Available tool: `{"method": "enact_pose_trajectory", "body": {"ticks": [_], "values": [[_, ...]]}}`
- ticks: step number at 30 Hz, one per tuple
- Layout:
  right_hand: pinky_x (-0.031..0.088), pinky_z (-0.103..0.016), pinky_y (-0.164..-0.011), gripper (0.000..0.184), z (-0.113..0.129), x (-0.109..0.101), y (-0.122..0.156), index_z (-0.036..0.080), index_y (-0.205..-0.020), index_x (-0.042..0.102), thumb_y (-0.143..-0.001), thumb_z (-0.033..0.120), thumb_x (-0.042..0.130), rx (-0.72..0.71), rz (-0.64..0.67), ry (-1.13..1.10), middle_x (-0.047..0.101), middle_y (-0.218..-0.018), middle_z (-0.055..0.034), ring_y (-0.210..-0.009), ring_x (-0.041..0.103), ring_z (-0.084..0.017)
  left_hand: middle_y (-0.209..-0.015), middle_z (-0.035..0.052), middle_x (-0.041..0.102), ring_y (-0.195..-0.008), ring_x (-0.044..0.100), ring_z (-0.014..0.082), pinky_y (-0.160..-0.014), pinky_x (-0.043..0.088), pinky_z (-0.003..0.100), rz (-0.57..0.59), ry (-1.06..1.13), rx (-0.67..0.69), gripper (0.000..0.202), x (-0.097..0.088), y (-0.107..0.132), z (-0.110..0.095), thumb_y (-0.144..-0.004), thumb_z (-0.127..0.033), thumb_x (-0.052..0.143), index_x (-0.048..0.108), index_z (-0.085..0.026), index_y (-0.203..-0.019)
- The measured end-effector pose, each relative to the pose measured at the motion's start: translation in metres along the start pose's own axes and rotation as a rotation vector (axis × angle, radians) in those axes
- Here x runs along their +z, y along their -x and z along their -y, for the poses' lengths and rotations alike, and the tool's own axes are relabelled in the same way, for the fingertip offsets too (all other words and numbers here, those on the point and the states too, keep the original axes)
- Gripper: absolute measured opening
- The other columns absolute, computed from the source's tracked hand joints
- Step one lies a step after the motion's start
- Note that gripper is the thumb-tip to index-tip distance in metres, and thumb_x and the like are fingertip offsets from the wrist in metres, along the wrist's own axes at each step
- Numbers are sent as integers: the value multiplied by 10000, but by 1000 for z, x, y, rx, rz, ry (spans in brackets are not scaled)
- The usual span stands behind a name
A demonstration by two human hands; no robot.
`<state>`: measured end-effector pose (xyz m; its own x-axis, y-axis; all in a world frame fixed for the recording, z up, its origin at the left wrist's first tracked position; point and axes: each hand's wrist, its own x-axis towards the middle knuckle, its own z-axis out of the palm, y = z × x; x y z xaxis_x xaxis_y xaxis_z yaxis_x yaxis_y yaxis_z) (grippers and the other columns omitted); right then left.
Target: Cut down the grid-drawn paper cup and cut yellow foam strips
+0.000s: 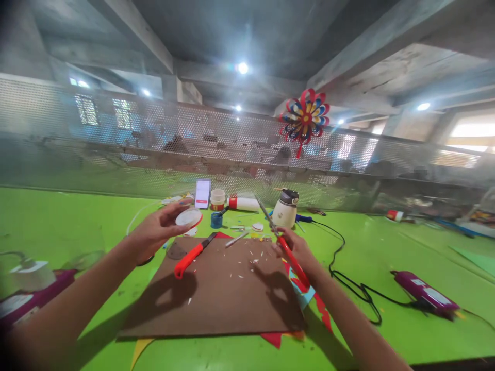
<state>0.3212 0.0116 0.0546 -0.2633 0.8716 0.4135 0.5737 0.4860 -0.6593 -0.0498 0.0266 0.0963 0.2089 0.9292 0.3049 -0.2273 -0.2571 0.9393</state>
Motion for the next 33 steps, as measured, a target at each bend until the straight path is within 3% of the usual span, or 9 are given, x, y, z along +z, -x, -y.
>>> {"method": "enact_pose_trajectory", "body": {"ticks": [3, 5, 11, 18, 25, 33], "values": [[554, -313, -615, 445, 28, 21, 1, 166, -1133, 571, -1035, 549, 366, -59, 114, -153, 608, -742, 12, -631, 627, -149, -1337, 87, 659, -1173, 640, 238, -995, 511, 334, 5, 2, 161, 895, -2, 2, -4, -614, -195, 901, 488, -267, -1405], [548, -319, -626, 542, 42, 32, 2, 179, -1106, 564, -964, 672, 394, -111, 211, -211, 608, -757, -6, -651, 626, -167, -1350, 105, 649, -1158, 652, 244, -976, 532, 337, 44, -21, 254, 852, -5, 6, -7, -657, -163, 875, 480, -266, -1406], [512, -329, -720, 554, 62, 46, 0, 211, -1084, 579, -877, 717, 498, -160, 380, -253, 618, -910, -46, -812, 596, -204, -1398, 76, 613, -1226, 614, 230, -1051, 490, 344, 107, -110, 409, 768, -7, 17, -10, -751, -88, 794, 484, -323, -1413], [505, -353, -727, 428, 60, 50, 11, 279, -1118, 606, -900, 635, 507, -64, 348, -193, 648, -886, -45, -787, 600, -231, -1421, 52, 589, -1258, 590, 213, -1096, 446, 309, 128, -237, 359, 784, -2, 23, -4, -795, -86, 758, 433, -366, -1452], [512, -318, -635, 420, 51, 55, 16, 198, -1042, 625, -869, 567, 520, -24, 388, -108, 647, -816, -46, -699, 593, -207, -1425, 99, 557, -1245, 591, 258, -1103, 447, 368, 109, -330, 290, 813, -2, 27, 0, -800, -145, 758, 371, -314, -1495], [495, -314, -620, 345, 52, 59, 21, 214, -1073, 651, -851, 469, 582, -34, 371, -13, 665, -797, -36, -698, 610, -220, -1391, 110, 571, -1243, 594, 261, -1124, 424, 396, 89, -312, 196, 829, -2, 24, 7, -764, -185, 794, 390, -295, -1480]]}}
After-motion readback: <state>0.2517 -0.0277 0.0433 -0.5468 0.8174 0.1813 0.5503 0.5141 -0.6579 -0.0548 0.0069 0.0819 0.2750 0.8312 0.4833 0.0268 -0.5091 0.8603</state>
